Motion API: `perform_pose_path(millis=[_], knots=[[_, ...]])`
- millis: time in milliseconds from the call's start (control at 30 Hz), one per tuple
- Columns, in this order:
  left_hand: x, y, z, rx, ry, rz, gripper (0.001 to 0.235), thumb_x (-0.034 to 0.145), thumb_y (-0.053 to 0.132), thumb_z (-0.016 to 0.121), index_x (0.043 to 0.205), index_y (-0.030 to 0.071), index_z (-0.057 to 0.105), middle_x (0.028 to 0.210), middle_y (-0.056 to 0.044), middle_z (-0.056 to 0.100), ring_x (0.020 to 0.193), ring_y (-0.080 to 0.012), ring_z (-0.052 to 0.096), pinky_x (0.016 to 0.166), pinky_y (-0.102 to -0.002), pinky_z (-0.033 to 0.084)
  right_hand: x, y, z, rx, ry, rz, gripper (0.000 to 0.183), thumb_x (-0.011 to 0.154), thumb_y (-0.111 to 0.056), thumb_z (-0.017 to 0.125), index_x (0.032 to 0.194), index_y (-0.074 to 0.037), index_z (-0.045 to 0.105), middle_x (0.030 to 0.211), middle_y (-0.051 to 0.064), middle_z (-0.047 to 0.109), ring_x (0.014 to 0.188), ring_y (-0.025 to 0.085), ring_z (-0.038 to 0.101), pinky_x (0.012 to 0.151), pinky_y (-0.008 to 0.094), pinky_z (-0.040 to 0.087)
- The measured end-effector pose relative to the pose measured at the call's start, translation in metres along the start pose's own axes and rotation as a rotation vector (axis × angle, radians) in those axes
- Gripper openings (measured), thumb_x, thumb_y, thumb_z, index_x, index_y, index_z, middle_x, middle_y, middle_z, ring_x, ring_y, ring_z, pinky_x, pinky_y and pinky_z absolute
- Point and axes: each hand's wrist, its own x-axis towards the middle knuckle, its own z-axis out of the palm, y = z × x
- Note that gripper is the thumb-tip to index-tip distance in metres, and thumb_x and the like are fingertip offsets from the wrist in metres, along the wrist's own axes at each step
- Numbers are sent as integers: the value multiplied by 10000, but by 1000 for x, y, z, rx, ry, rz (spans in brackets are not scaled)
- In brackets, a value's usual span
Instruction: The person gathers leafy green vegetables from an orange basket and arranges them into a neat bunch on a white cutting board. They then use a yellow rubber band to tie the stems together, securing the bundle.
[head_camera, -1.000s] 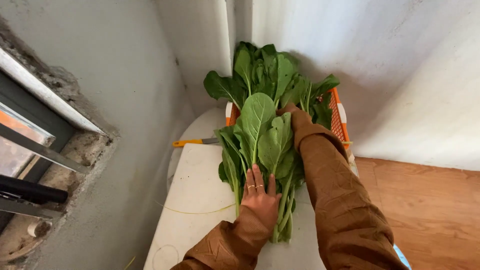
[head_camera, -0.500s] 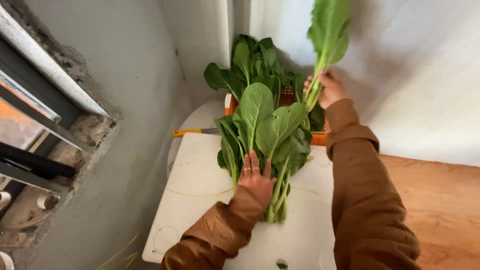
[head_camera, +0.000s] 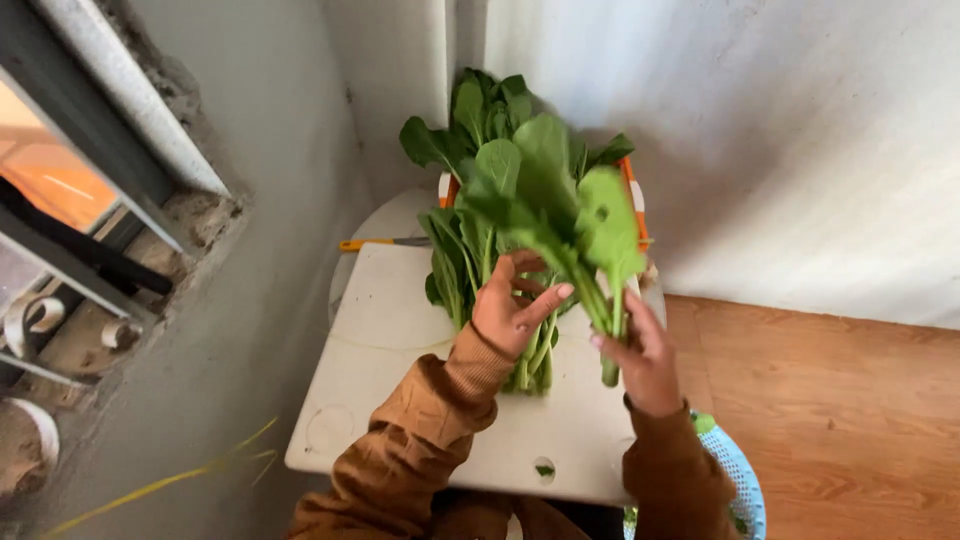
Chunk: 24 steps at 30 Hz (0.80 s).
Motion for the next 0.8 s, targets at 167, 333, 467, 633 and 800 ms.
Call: perform_pose_path(millis=[167, 333, 467, 633, 800], knots=[[-16, -60, 24, -622, -28, -66, 299, 983, 38, 644, 1245, -83, 565, 1076, -264, 723, 885, -341, 740, 703, -485, 661, -40, 23, -10, 100, 32, -38, 797, 720, 106, 786, 1466, 2, 524, 1251, 159, 643, 997, 249, 674, 900, 426, 589], [-23, -142, 36, -728, -50, -71, 345, 980, -8, 622, 1307, -103, 569, 1064, -283, 728, 829, -342, 750, 675, -480, 681, -39, 39, -21, 295, -42, 17, 808, 721, 133, 749, 1482, 12, 504, 1234, 189, 637, 941, 285, 685, 833, 419, 605], [-18, -134, 34, -767, -80, -72, 387, 992, -2, 610, 1361, -107, 557, 1091, -309, 721, 815, -355, 757, 679, -476, 685, -36, 42, -21, 413, -128, 26, 806, 751, 126, 727, 1506, 48, 456, 1226, 219, 624, 931, 304, 671, 797, 418, 601], [-27, -70, 29, -818, -126, -57, 362, 983, 19, 649, 1332, -37, 569, 1156, -268, 683, 955, -339, 709, 786, -470, 645, -41, 46, -8, 1, 119, -211, 738, 783, 63, 767, 1476, 34, 513, 1238, 192, 625, 991, 306, 672, 819, 411, 604], [-52, -20, 39, -904, -203, -69, 372, 920, -39, 721, 1281, -38, 627, 1143, -250, 704, 1034, -328, 708, 881, -486, 606, -43, 24, 25, -632, 344, -696, 586, 847, 79, 737, 1414, 30, 599, 1256, 188, 575, 1042, 324, 644, 836, 408, 613]])
